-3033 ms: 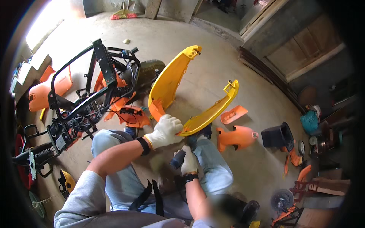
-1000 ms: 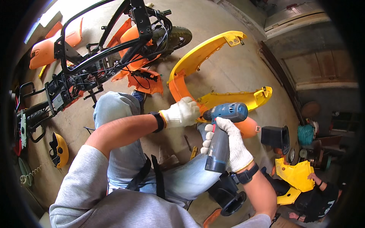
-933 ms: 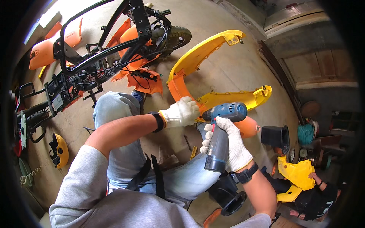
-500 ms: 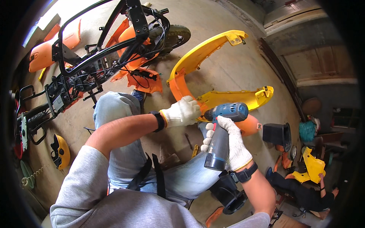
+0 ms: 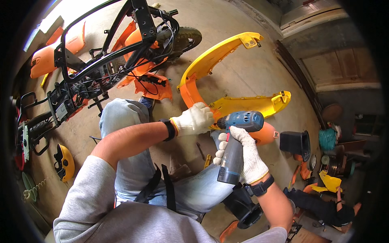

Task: The person is assembling and securing plastic fairing panels on a motorcycle using an electric drill.

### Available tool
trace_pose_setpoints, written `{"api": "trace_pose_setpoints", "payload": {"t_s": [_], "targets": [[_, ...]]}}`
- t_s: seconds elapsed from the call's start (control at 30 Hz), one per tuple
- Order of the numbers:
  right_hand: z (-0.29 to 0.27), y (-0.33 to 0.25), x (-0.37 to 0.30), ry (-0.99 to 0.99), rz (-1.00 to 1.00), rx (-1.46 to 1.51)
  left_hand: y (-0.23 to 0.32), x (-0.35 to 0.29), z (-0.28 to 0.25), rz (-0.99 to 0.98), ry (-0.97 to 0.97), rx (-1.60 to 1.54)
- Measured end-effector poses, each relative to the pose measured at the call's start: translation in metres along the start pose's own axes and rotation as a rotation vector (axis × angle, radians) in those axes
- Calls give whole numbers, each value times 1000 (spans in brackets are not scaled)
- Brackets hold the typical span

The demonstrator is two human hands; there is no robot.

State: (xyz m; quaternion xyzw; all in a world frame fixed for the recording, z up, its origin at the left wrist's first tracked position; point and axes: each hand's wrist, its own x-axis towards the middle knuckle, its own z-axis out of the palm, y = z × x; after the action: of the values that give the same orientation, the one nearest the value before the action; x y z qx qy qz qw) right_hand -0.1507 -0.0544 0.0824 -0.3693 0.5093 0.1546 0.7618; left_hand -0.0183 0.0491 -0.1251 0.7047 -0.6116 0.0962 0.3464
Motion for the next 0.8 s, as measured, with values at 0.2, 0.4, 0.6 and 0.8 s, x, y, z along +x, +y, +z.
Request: {"api": "trace_pose_setpoints", "payload": {"t_s": [0.2,0.4,0.6,0.8], "targets": [[-3,1,3,-5,7,10,1,-1,-3,-37,-19,7],[1,1,1,-9,6,7,0,0,0,-21,-12,3],[-3,1,-2,1,-14,6,0,1,4,-61,-28,-9],[-1,1,-3,-18,9,38,-1,1,10,-79,3,-37]]}}
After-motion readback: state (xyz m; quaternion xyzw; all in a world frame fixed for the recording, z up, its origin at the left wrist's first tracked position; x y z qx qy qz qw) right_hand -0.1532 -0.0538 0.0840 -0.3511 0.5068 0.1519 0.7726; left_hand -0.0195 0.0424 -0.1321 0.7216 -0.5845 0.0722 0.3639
